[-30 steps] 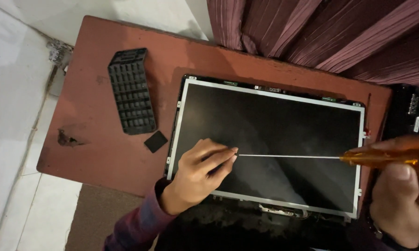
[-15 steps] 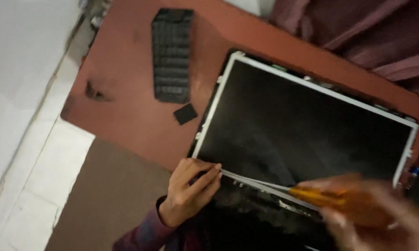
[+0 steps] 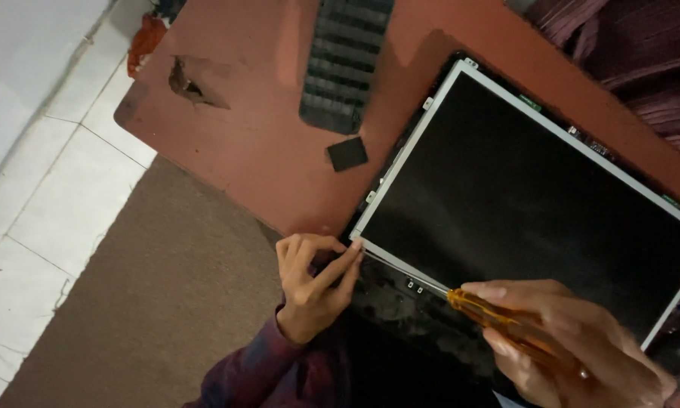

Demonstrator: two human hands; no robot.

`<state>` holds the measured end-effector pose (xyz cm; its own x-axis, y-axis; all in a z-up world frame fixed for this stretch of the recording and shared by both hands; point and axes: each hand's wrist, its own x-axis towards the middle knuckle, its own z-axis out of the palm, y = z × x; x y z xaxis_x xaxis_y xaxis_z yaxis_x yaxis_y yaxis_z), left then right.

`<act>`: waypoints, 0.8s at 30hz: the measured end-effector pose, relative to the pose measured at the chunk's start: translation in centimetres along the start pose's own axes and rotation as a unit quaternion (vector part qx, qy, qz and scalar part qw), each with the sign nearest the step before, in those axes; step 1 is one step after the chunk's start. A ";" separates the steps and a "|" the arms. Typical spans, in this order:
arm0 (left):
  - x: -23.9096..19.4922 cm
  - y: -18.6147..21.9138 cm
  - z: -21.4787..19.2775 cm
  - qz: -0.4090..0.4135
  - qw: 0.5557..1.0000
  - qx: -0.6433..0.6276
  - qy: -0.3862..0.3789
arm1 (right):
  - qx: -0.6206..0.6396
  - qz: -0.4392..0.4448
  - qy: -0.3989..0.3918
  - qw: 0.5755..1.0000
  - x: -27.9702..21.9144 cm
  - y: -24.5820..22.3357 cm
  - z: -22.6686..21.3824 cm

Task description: The person uses a screwdriver to tighten screws along the edges of a laptop screen bezel. After securing the screws, the person flips the laptop over to show the closed back cover.

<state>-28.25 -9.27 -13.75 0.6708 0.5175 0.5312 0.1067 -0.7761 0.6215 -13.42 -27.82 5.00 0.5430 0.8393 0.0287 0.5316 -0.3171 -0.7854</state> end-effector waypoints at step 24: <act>1.5 0.6 -1.0 -0.029 0.994 -0.110 0.009 | -0.042 0.074 -0.157 0.984 4.6 -2.4 -1.2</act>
<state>-27.96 -8.63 -11.96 0.6549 0.5669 0.4997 -0.0191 -0.6487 0.7608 -11.47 -23.73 7.77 0.3976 0.8721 -0.2851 0.5203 -0.4703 -0.7129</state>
